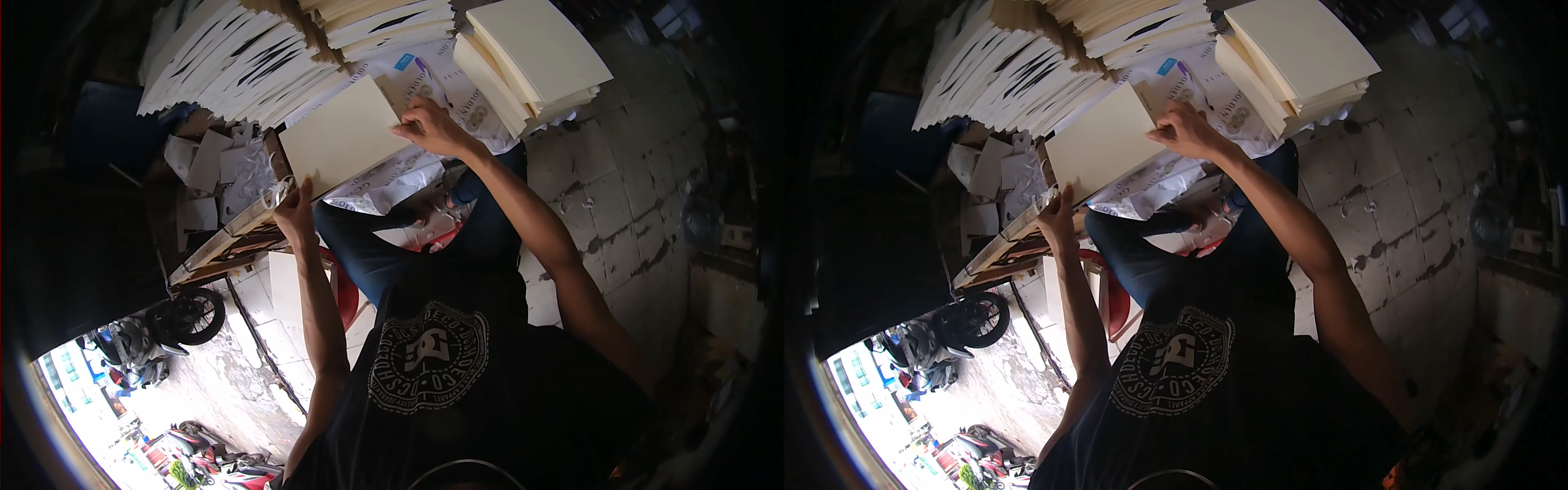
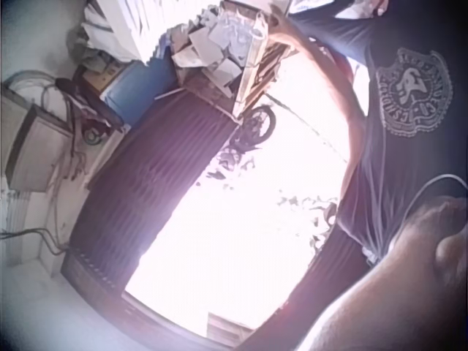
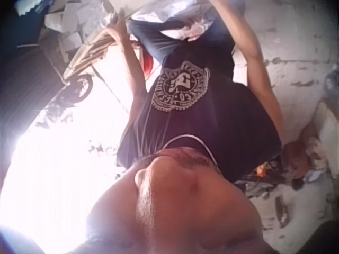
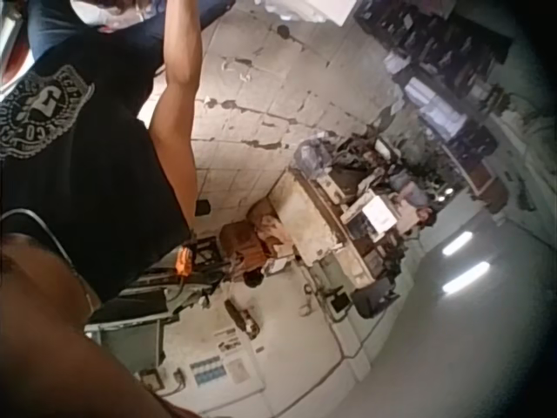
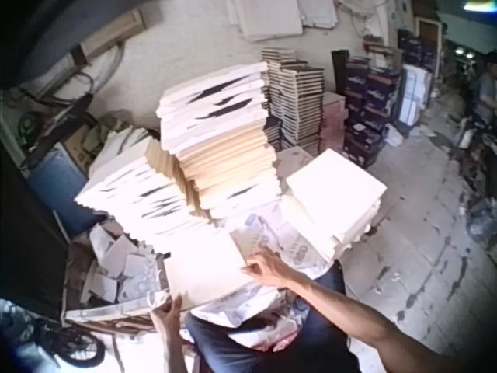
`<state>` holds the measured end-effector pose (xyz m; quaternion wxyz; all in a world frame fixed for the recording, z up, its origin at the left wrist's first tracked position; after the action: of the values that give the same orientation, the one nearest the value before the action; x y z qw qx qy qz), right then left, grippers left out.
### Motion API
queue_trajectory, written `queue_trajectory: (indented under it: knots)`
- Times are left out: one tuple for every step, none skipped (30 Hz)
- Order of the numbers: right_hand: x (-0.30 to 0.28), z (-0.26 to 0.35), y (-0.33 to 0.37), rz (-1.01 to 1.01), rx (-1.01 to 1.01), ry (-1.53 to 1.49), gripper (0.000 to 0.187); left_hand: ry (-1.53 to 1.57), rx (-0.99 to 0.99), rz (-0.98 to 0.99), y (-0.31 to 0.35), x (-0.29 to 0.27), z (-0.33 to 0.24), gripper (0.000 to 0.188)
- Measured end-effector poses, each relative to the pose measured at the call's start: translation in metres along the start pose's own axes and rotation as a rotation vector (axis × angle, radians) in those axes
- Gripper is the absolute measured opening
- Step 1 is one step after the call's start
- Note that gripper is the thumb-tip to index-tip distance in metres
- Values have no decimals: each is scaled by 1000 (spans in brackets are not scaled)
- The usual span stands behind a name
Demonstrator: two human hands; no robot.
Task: The person folds sheets of paper in half by hand and stacks the folded papers onto a stool.
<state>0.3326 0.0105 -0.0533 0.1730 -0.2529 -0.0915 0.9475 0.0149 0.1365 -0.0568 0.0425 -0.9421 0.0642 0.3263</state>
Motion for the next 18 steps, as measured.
queue_trajectory:
  knots:
    - [0,-2,0,-2,16,-26,26,-13,3,10,-1,1,2,41]
    - [0,-1,-1,0,32,-54,25,-12,0,5,-1,0,2,41]
    - [1,2,0,6,27,-56,25,5,-1,-10,0,-1,3,42]
    - [-5,15,5,-69,-70,10,23,22,-3,-25,0,-2,4,42]
    - [-11,30,10,-142,-168,73,22,21,-7,-35,0,-3,5,42]
    - [-11,33,13,-135,-177,68,22,-17,-20,-8,-1,-2,6,43]
    - [-8,42,18,-81,-246,131,24,-55,-33,18,-1,-1,8,45]
    - [-3,50,23,-28,-315,194,28,-66,-27,18,0,0,4,48]
    - [-2,54,27,-21,-323,187,28,-78,-34,5,-2,-1,6,48]
    - [0,54,29,-9,-297,249,32,-102,-56,6,-1,-3,9,48]
    - [0,52,29,-2,-270,314,37,-125,-73,11,1,-4,7,48]
    - [1,43,30,-42,-263,283,39,-125,-75,4,1,-4,7,48]
    - [5,40,30,-39,-269,280,39,-112,-72,7,1,-4,8,48]
    - [7,39,30,-58,-264,271,38,-100,-70,8,1,-5,9,47]
    - [7,37,29,-77,-258,261,37,-100,-73,0,0,-9,10,47]
    - [8,36,29,-72,-264,257,37,-83,-75,13,0,-11,12,45]
    - [7,35,30,-82,-253,273,36,-67,-78,32,2,-11,10,43]
    - [7,33,30,-91,-241,290,35,-67,-81,29,4,-15,9,43]
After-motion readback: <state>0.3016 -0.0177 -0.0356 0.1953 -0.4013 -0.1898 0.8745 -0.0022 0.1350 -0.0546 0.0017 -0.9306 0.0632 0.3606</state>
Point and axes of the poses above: each hand's wrist, its own y-axis away from the middle knuckle, its own x-axis out of the palm, z = x × y, the point moved 10 cm from there along -y, towards the middle knuckle, and after that the axes turned 13 degrees about -y, right-handed, at the moved point
